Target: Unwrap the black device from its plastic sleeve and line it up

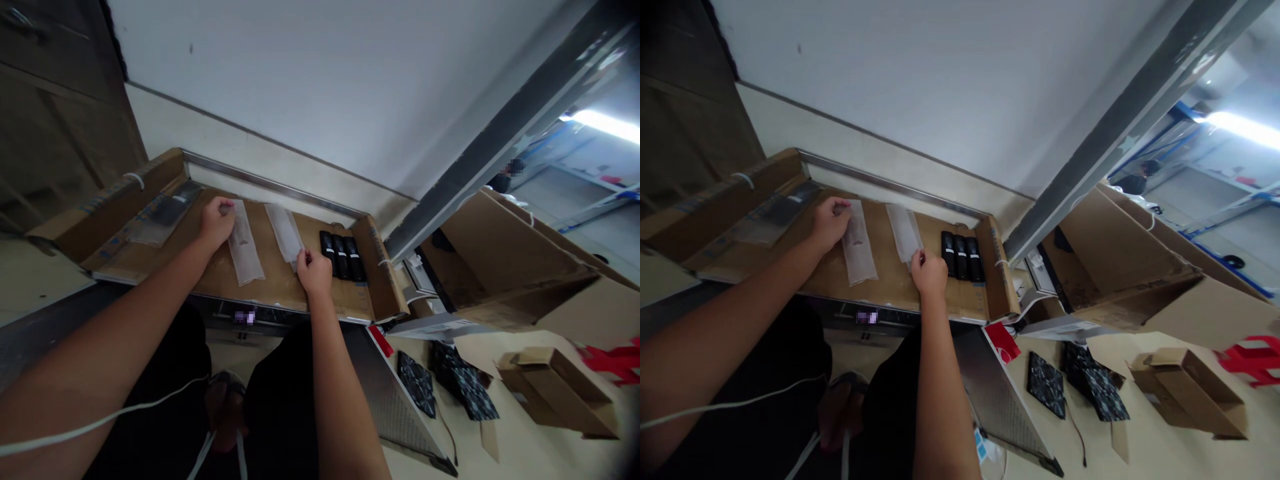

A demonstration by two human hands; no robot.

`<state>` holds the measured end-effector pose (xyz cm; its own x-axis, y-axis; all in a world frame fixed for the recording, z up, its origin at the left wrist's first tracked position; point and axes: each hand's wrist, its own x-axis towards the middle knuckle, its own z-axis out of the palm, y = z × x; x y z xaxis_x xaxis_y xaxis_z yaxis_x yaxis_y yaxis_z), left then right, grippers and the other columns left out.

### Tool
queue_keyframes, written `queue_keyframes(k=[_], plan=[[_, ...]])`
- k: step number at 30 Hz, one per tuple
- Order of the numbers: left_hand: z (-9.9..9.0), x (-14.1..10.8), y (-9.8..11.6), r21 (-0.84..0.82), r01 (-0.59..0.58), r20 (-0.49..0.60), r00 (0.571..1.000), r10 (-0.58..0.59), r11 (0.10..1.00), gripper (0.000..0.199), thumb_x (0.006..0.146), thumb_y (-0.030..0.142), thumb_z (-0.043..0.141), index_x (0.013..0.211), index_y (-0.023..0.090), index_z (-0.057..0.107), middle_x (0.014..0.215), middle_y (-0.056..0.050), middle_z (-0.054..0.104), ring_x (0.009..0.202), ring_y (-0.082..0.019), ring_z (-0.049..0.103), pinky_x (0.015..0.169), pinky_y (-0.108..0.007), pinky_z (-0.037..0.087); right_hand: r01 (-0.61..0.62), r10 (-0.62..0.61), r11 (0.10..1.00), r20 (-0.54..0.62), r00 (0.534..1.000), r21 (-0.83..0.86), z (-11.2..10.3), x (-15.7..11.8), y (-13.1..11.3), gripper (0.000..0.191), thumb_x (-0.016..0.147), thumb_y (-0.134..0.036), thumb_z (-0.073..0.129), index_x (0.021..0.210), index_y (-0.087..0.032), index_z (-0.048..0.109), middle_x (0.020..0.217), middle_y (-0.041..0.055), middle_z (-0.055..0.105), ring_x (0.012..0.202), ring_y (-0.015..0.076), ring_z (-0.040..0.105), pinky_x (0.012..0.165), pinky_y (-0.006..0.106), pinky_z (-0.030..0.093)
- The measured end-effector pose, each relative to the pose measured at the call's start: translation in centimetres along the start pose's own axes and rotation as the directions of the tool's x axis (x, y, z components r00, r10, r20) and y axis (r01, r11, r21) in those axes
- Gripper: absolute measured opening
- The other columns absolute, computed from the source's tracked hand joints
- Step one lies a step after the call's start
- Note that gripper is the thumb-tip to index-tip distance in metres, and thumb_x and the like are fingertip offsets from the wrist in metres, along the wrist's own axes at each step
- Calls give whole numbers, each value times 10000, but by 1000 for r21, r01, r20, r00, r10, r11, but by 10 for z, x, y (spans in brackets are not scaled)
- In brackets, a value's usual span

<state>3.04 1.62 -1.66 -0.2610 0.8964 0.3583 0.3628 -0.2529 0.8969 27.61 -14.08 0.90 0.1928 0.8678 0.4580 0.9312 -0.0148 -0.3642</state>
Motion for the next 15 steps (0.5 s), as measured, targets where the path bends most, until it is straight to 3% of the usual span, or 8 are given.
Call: queue_keyframes(k=[15], plan=[[0,1,-2,-38,-44,8,999,44,998,280,763,195,584,1025,202,681,912,-25,665,740,-169,558,686,-283,445,8,-6,999,-47,999,50,1,0,1,321,958,-330,505,729,-178,671,680,51,677,606,145,552,603,262,303]])
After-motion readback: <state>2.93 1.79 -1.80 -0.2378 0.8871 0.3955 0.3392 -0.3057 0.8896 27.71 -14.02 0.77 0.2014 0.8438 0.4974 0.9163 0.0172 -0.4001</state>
